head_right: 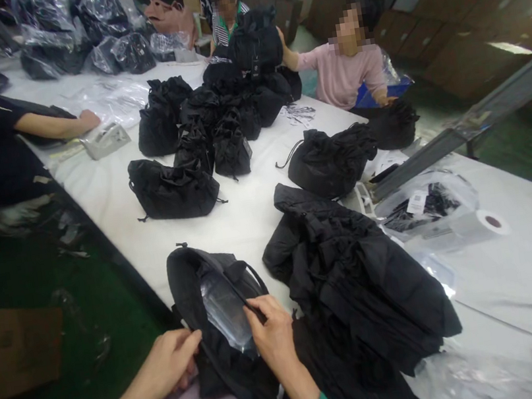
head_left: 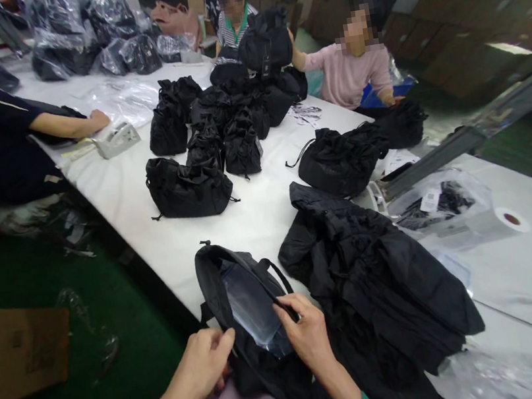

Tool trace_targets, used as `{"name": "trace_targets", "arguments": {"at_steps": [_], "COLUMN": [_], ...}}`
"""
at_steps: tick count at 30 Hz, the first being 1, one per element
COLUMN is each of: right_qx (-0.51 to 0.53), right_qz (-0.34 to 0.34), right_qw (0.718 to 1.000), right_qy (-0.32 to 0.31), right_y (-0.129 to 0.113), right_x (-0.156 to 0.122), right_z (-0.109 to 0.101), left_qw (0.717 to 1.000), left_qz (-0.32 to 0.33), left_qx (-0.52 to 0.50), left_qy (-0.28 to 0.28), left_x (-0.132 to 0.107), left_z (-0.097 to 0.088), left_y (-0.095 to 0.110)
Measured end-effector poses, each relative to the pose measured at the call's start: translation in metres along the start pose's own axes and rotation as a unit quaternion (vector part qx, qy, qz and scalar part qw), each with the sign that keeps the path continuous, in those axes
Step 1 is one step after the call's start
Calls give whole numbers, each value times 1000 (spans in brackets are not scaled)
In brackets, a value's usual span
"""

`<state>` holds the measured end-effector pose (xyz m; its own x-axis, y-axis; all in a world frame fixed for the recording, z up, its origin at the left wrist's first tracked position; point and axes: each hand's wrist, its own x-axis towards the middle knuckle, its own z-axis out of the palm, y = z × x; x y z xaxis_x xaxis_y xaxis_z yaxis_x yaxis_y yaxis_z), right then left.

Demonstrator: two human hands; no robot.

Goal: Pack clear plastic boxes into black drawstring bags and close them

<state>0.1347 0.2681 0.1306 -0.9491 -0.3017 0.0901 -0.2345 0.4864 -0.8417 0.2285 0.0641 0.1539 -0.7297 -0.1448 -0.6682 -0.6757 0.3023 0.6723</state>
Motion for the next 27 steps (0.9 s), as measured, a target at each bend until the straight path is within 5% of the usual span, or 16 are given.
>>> {"name": "trace_targets", "arguments": {"at_steps": [5, 10, 27], "right_qx": [104, 180, 132], "right_qz": [119, 174, 86], "right_qw": [986, 960, 979], "right_qy": [-59, -128, -126], "right_y": [-17, -22, -23], "right_x": [-6, -12, -10], "right_z": [8, 16, 14], "left_qw": [999, 989, 985], "left_qz": [28, 133, 146], "left_qx": [10, -11, -28], "left_qy": [-45, -62, -85], "left_x": [14, 36, 47], "left_z": [1, 18, 28], "left_y": [7, -3, 12]}}
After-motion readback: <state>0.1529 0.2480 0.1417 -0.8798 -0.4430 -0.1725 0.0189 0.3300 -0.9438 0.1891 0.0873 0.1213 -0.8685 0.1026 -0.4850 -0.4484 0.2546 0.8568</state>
